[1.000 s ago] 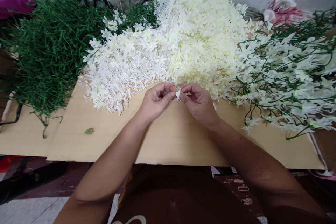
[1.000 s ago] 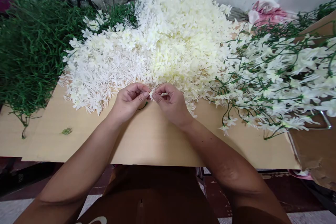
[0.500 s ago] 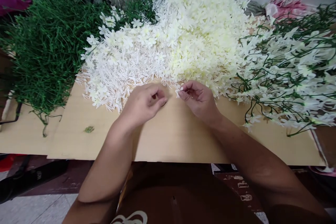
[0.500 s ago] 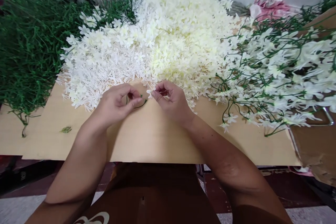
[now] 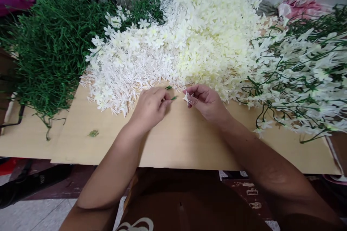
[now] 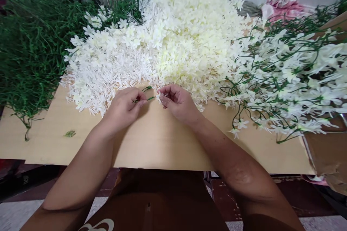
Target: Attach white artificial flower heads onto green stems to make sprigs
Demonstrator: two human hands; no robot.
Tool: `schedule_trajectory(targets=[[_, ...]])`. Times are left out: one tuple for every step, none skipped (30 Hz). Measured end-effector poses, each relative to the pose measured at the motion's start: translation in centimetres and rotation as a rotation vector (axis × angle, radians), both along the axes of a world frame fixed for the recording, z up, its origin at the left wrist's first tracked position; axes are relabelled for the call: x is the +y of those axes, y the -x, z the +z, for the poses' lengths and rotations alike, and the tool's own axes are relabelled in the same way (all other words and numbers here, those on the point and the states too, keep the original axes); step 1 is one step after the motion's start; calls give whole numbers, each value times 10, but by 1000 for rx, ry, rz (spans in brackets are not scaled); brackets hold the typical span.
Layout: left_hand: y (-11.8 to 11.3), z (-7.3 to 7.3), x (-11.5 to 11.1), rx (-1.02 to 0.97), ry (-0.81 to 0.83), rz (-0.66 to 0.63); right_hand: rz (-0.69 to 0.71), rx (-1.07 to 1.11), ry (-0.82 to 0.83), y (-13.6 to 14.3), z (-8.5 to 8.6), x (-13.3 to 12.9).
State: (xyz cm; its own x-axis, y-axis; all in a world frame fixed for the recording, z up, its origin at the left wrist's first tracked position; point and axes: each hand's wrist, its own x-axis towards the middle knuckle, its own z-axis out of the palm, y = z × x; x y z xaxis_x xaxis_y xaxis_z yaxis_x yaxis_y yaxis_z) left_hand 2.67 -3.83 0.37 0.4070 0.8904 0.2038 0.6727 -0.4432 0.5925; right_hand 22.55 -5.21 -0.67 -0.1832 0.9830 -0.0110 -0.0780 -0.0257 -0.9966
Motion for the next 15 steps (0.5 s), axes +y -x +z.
schedule_trajectory(targets=[[2,1,0,-108,16,42,12,6,12,0,1,0],[4,2,1,-217,37,93,22,18,26,0,2,0],[5,4,1,-320,67,142,28,35,44,0,3,0],[7,6,1,-414,103,184,31,56,63,0,4,-1],[7,8,1,-494,146,215,34,78,82,-1,5,-1],[8,9,1,-560,189,233,38,99,97,-1,6,-1],[8,10,1,-610,235,241,45,114,110,-1,7,-2],[8,11,1,-646,281,244,49,127,117,-1,7,-2],[7,10,1,-671,326,243,51,138,120,-2,8,-2],[5,9,1,-688,370,236,51,147,119,-2,8,-2],[3,8,0,-699,416,221,45,154,115,-2,8,-2],[0,6,-1,-709,461,198,38,154,111,-2,8,-2],[-3,4,-2,-718,504,170,30,151,108,-1,8,-3],[-6,2,-3,-726,544,140,22,147,108,-1,8,-3],[-9,1,-4,-727,580,113,12,149,113,-1,7,-3]])
